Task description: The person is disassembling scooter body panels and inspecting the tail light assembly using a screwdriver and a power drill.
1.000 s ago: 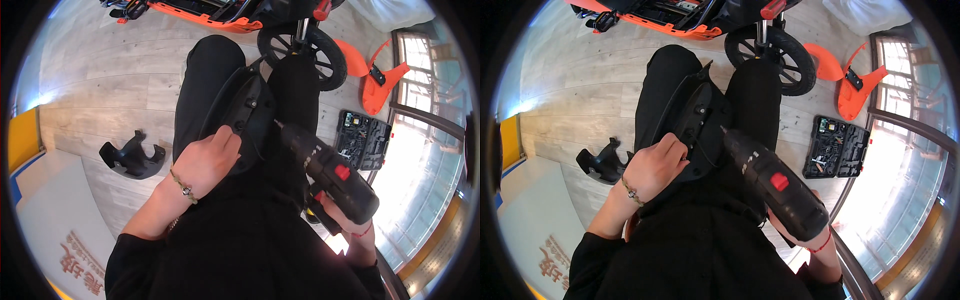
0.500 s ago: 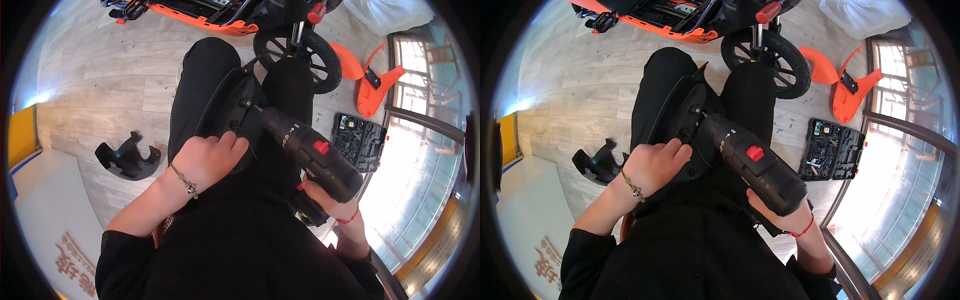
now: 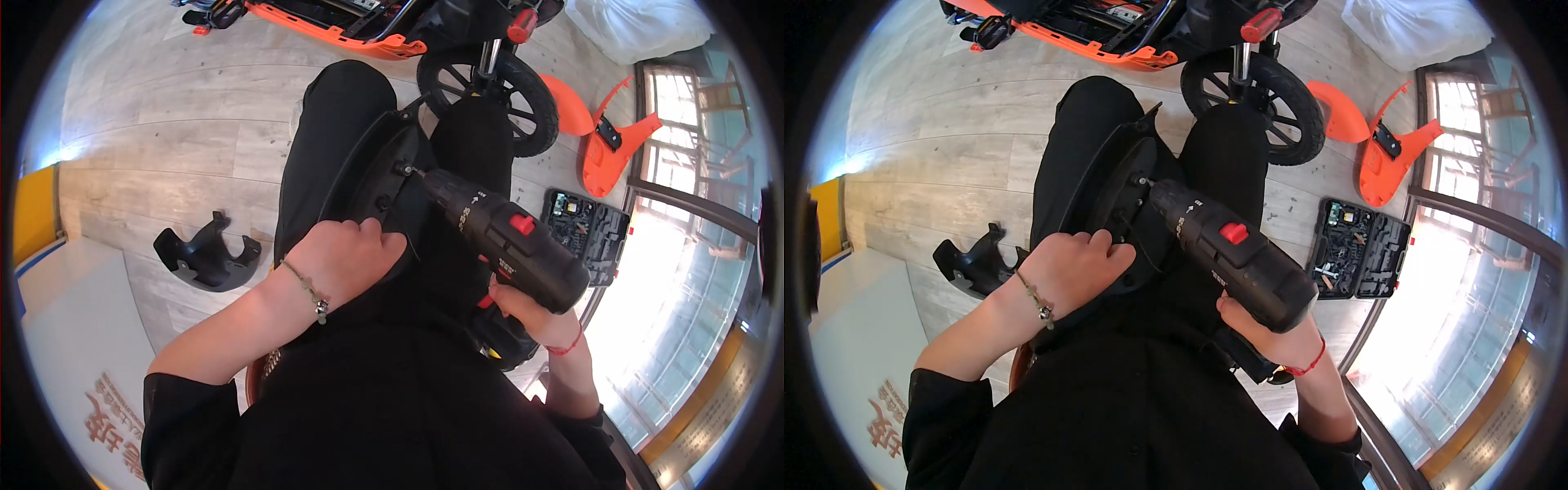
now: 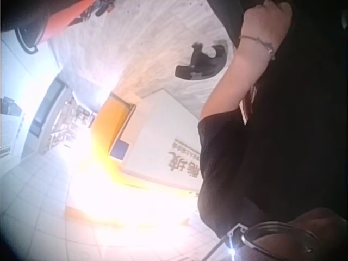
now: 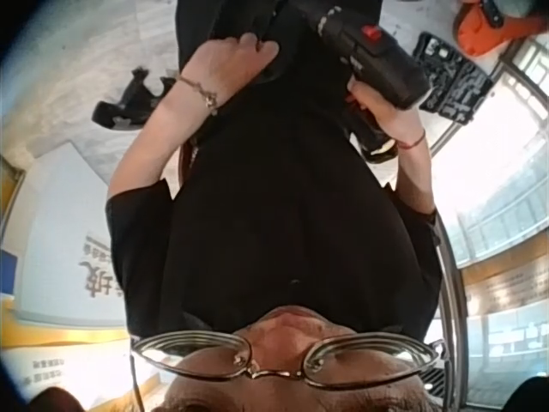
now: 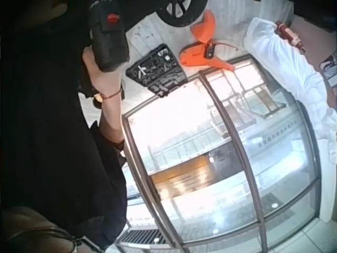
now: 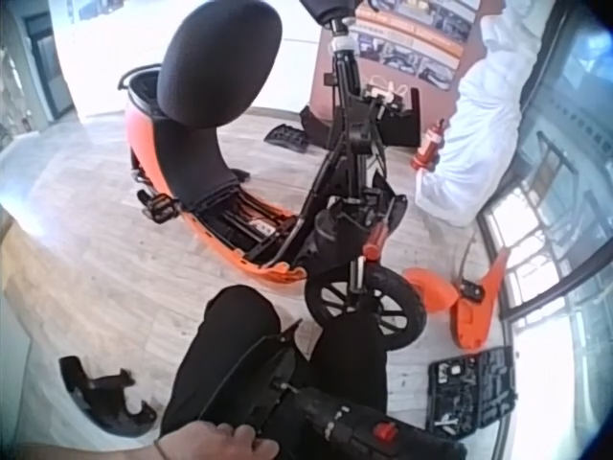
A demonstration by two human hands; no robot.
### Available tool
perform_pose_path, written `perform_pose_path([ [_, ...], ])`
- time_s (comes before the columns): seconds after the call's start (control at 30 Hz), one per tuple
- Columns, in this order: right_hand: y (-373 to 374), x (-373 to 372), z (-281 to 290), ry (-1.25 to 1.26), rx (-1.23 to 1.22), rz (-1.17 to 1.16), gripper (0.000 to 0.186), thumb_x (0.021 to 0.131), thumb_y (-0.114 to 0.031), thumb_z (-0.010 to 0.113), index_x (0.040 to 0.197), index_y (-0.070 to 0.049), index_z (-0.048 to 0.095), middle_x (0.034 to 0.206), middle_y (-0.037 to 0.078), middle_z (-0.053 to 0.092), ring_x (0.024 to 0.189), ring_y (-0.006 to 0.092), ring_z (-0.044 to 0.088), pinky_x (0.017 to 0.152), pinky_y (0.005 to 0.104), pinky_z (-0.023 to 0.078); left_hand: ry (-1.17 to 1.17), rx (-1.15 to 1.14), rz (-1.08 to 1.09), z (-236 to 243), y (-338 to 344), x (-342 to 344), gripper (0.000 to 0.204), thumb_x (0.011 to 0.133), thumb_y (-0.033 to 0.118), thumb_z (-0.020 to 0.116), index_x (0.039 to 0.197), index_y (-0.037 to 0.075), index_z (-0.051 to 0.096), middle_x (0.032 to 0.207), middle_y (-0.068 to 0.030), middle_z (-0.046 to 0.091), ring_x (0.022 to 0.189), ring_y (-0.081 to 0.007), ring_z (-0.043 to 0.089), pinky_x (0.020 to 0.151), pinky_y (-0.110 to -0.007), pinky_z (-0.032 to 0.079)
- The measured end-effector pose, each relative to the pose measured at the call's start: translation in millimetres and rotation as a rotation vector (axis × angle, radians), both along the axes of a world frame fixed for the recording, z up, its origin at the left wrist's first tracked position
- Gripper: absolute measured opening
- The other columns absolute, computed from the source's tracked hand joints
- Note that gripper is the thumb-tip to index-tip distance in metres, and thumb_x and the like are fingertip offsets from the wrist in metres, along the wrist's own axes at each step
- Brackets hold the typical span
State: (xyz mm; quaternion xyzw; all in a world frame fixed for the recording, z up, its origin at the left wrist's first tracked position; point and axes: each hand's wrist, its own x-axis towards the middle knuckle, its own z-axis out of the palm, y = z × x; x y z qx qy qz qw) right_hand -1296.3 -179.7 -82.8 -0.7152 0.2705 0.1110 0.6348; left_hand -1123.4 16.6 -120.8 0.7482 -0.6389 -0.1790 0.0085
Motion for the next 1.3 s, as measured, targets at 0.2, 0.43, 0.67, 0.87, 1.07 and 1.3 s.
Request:
perform_pose_path([
  [0.2, -0.6, 0.1, 1.9, 0.01, 0.033, -0.083, 0.014, 0.072, 0.0, 0.064, 0.086, 0.001, 0.061, 0.072, 0.005, 0.062, 0.065, 0.0123, 0.06, 0.059, 0.0247, 0.047, 0.194, -0.126, 0.021, 8.4, 8.2, 12.9, 0.015, 0.074, 0.008, 0.057, 0.087, 0.008, 0.049, 0.069, -0.0068, 0.051, 0.061, -0.0195, 0.059, 0.051, -0.028, 0.048],
  [0.43, -8.6, -0.5, -8.9, 0.014, 0.069, -0.014, 0.016, 0.073, -0.001, 0.063, 0.089, 0.001, 0.061, 0.073, 0.005, 0.061, 0.062, 0.0095, 0.058, 0.056, 0.023, 0.045, 1.359, -0.178, 0.92, 11.5, 14.4, 30.4, 0.005, 0.088, 0.005, 0.05, 0.091, 0.003, 0.053, 0.074, -0.0041, 0.058, 0.057, -0.0102, 0.053, 0.048, -0.021, 0.04],
  [0.67, -16.3, 8.0, -7.7, 0.1, 0.258, -0.039, 0.035, 0.075, -0.002, 0.063, 0.109, -0.001, 0.058, 0.082, 0.003, 0.062, 0.06, 0.0061, 0.056, 0.051, 0.0195, 0.043, 1.677, -0.335, 1.283, -0.6, 18.2, 27.2, 0.013, 0.089, 0.006, 0.041, 0.089, 0.002, 0.053, 0.064, 0.0, 0.049, 0.053, -0.0036, 0.041, 0.046, -0.019, 0.032],
  [0.87, -40.7, 30.6, 13.4, 0.118, 0.057, 0.138, 0.032, 0.073, -0.003, 0.066, 0.104, -0.001, 0.058, 0.082, 0.005, 0.063, 0.061, 0.0097, 0.056, 0.057, 0.0224, 0.046, 1.184, -0.272, 0.946, -4.8, 12.9, 16.4, 0.011, 0.087, 0.004, 0.045, 0.088, 0.003, 0.055, 0.064, 0.0033, 0.046, 0.055, -0.0027, 0.038, 0.049, -0.019, 0.031],
  [1.07, -64.1, 73.4, 25.7, -0.006, -0.214, 0.631, 0.037, 0.061, -0.012, 0.069, 0.095, -0.002, 0.059, 0.075, 0.014, 0.061, 0.068, 0.0289, 0.059, 0.069, 0.0331, 0.046, 0.889, -0.227, 0.842, -4.2, 13.8, 12.2, 0.006, 0.083, 0.004, 0.049, 0.085, 0.002, 0.054, 0.061, -0.0082, 0.056, 0.053, -0.0177, 0.055, 0.051, -0.028, 0.041],
  [1.3, -69.3, 97.8, 37.2, 0.018, -0.528, 0.94, 0.048, 0.06, -0.017, 0.068, 0.104, -0.003, 0.056, 0.079, 0.018, 0.061, 0.077, 0.0331, 0.06, 0.068, 0.037, 0.046, 0.725, -0.356, 0.845, -13.4, 15.9, 2.1, 0.006, 0.082, 0.004, 0.052, 0.087, 0.004, 0.054, 0.06, -0.0104, 0.054, 0.051, -0.0214, 0.052, 0.05, -0.03, 0.039],
])
